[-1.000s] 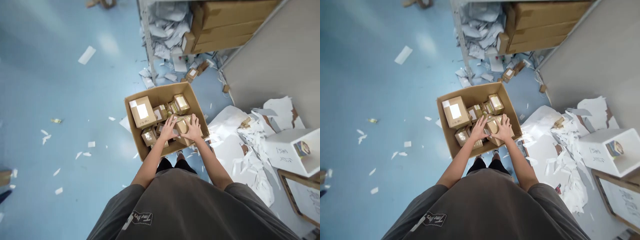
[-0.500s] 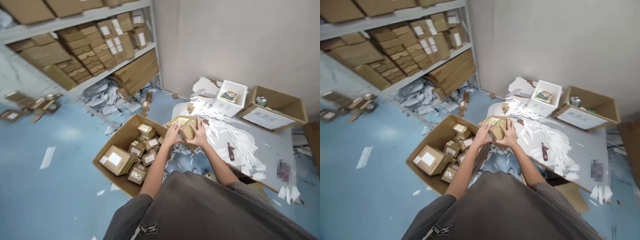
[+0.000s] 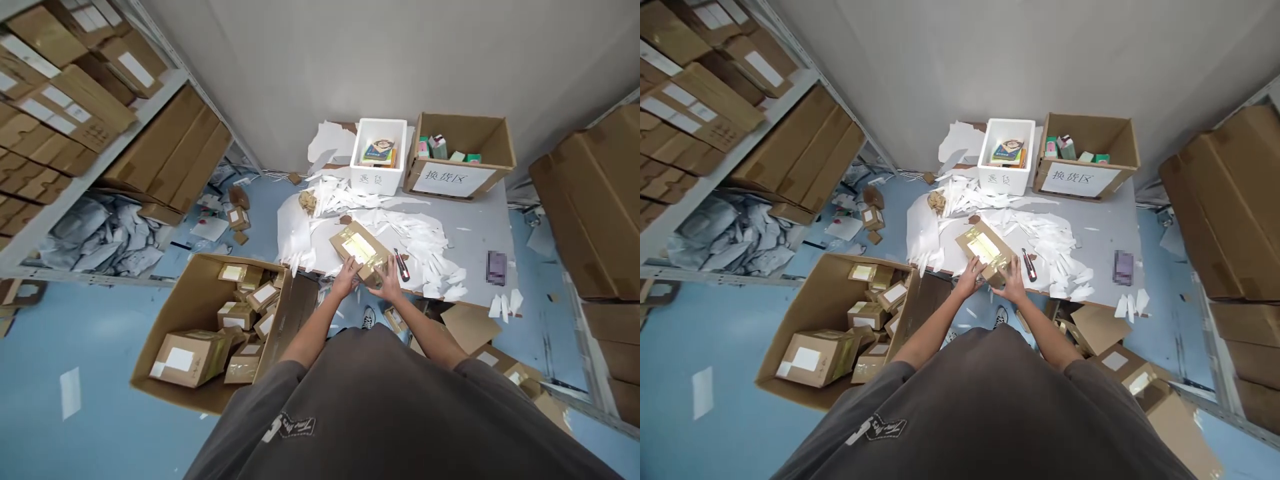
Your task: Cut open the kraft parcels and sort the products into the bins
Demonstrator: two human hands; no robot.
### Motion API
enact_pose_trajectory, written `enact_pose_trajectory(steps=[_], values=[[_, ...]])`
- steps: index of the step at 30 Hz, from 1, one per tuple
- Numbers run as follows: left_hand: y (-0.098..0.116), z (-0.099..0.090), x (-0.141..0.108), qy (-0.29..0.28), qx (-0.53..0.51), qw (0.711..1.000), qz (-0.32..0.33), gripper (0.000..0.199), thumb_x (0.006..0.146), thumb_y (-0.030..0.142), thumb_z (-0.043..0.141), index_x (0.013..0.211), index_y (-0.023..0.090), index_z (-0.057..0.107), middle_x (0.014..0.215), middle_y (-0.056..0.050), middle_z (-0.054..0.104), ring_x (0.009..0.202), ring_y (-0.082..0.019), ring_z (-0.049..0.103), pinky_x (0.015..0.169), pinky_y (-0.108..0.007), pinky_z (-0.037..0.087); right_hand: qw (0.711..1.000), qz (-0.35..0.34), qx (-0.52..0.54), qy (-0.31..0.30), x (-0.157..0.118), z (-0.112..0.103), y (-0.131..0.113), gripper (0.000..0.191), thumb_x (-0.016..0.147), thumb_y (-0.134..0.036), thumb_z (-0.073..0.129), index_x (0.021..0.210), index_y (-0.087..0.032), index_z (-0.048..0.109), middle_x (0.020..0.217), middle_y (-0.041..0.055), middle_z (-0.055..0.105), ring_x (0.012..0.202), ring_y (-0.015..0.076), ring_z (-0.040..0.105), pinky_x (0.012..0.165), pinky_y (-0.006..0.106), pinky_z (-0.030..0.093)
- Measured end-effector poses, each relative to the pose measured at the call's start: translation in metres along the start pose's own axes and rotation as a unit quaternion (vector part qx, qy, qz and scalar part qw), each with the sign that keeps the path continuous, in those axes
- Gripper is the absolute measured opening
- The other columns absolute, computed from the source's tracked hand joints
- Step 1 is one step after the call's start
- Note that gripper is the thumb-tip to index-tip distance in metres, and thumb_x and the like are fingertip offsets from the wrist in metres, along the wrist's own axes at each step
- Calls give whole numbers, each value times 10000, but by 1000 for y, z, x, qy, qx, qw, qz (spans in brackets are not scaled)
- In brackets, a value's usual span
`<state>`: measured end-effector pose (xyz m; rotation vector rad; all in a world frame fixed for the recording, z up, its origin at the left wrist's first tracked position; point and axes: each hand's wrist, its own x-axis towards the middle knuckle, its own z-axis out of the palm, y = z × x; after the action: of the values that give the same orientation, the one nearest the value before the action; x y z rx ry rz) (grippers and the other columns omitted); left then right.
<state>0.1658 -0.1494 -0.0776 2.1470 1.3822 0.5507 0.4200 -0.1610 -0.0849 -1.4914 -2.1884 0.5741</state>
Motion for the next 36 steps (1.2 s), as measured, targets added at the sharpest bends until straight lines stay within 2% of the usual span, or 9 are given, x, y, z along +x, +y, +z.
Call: enact_pose_trajectory(steps=[5,10,14,19,22,24,28,31,36], values=[[-5,8,0,-54,20,998,17,880,767,101,877,1575,197,541,1815,-209,195,1702,-420,104,1317,-669,299,999,22,10,-42,-28,13,9,865,845,-398,826,1647,-333,507,1854,76,94,1674,538,46,1260,805,235],[-23,-20,16,-94,27,995,28,773,820,109,792,1561,164,579,1800,-201,259,1702,-403,128,1338,-615,286,999,38,6,-16,-15,9,1,792,896,-432,799,1635,-334,532,1839,89,154,1678,527,35,1270,819,168],[-32,-45,21,-108,38,993,9,797,799,260,872,1544,167,606,1797,-194,271,1695,-441,123,1339,-637,260,999,46,18,-8,10,4,6,835,898,-407,805,1664,-296,492,1835,128,126,1676,496,116,1276,728,296],[-18,-35,13,-34,22,994,-105,1010,698,438,1001,1589,233,572,1826,-176,181,1679,-527,28,1310,-712,244,995,67,67,-39,44,15,10,795,889,-278,784,1639,-280,520,1737,184,303,1571,422,419,1186,570,504],[-4,-18,12,0,-88,979,-185,1024,814,450,920,1684,219,431,1814,-223,167,1668,-476,211,1280,-621,379,992,89,93,-13,56,17,0,641,915,-253,721,1547,-278,619,1570,167,490,1414,369,599,1121,524,573],[2,-19,18,35,-134,971,-197,900,905,437,824,1683,216,428,1779,-209,288,1649,-421,308,1286,-577,396,991,94,97,17,63,7,-12,563,944,-303,694,1505,-273,655,1499,161,555,1352,362,641,1092,520,595],[0,-64,40,113,-180,965,-155,758,1022,469,662,1706,295,385,1703,-114,480,1520,-335,534,1243,-511,480,986,81,107,100,89,-35,-38,601,1049,-420,551,1628,-259,520,1532,146,600,1413,338,597,1179,517,535],[-11,-99,70,139,-166,969,-121,868,1015,500,668,1759,317,260,1765,-71,398,1544,-335,506,1275,-494,448,984,86,114,110,121,-55,-48,744,1037,-450,549,1733,-288,338,1680,98,495,1512,344,512,1246,548,469],[-37,-103,121,11,-156,982,-102,808,989,517,690,1708,271,418,1783,-106,358,1652,-382,318,1326,-575,332,978,168,118,47,165,-39,-39,765,1032,-479,497,1740,-235,341,1759,131,373,1612,394,380,1287,638,383]])
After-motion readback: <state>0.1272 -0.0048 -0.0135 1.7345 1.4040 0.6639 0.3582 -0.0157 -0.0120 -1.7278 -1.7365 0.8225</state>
